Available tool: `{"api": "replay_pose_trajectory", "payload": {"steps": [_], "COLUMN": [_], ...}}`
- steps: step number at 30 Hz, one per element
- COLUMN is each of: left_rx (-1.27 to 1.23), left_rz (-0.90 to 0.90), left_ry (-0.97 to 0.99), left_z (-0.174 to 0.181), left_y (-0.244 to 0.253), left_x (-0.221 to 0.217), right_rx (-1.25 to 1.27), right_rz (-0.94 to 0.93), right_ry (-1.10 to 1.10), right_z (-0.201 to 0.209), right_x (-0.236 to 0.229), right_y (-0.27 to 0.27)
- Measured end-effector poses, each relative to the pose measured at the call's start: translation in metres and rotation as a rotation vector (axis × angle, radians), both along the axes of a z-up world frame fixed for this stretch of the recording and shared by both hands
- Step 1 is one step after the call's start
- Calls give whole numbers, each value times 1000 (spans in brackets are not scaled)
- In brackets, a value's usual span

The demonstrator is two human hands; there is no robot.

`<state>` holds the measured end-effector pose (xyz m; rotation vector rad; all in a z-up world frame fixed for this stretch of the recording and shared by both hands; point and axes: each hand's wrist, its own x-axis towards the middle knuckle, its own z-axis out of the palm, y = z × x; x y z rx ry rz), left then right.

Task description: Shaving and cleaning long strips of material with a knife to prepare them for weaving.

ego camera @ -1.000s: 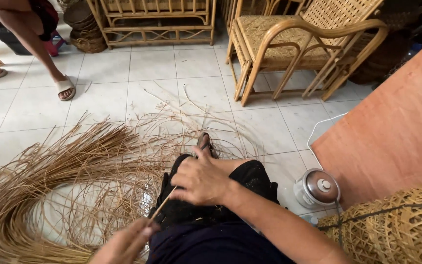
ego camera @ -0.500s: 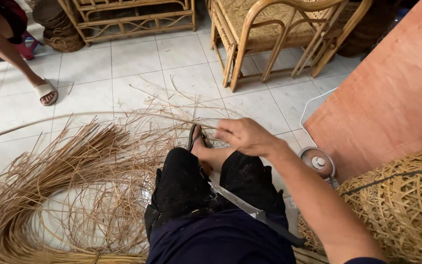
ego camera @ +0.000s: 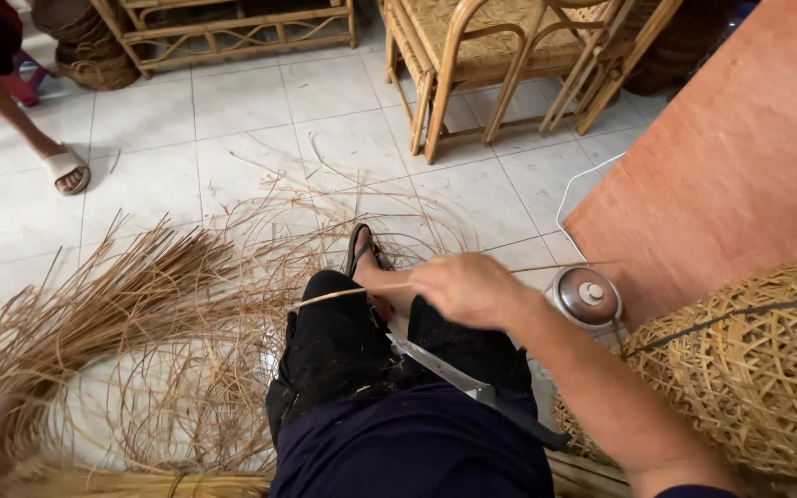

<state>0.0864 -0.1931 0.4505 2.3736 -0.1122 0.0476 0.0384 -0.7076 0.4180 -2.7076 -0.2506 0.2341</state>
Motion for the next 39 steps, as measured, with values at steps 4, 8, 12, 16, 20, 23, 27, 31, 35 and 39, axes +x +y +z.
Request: {"api": "replay_pose_trajectory", "payload": {"steps": [4,8,12,16,20,23,27,31,35,39], "left_rx": [-6,-92,-110,-1,355,409,94,-656,-1452,-1614], "left_rz": [-280,-705,-679,-524,-272,-199,-88,-163,-255,-282], "left_ry": [-96,-260,-251,-79,-17,141,291,279,419,351], "left_z": [-7,-30,-49,-85,-186,-218,-145,-87,-30,-10], "left_y": [-152,-235,-234,-188,-97,-61,-117,-178,-232,-232], "left_x": [-50,-53,-47,-42,-40,-52,-30,8,39,57], "right_rx": [174,275,179,163,50,-413,-320,702,1778,1360], "right_rz": [262,303,227,95,-8,-47,-39,156,-192,334], "right_ry": [-158,-204,-183,-251,-529,-869,-1093,-810,523,527], "right_z": [33,44,39,34,41,59,71,21,-34,-69], "right_x": [-19,-34,-36,-21,4,19,39,22,-9,-43], "right_y": [56,53,13,-42,-104,-110,-48,48,131,147]}}
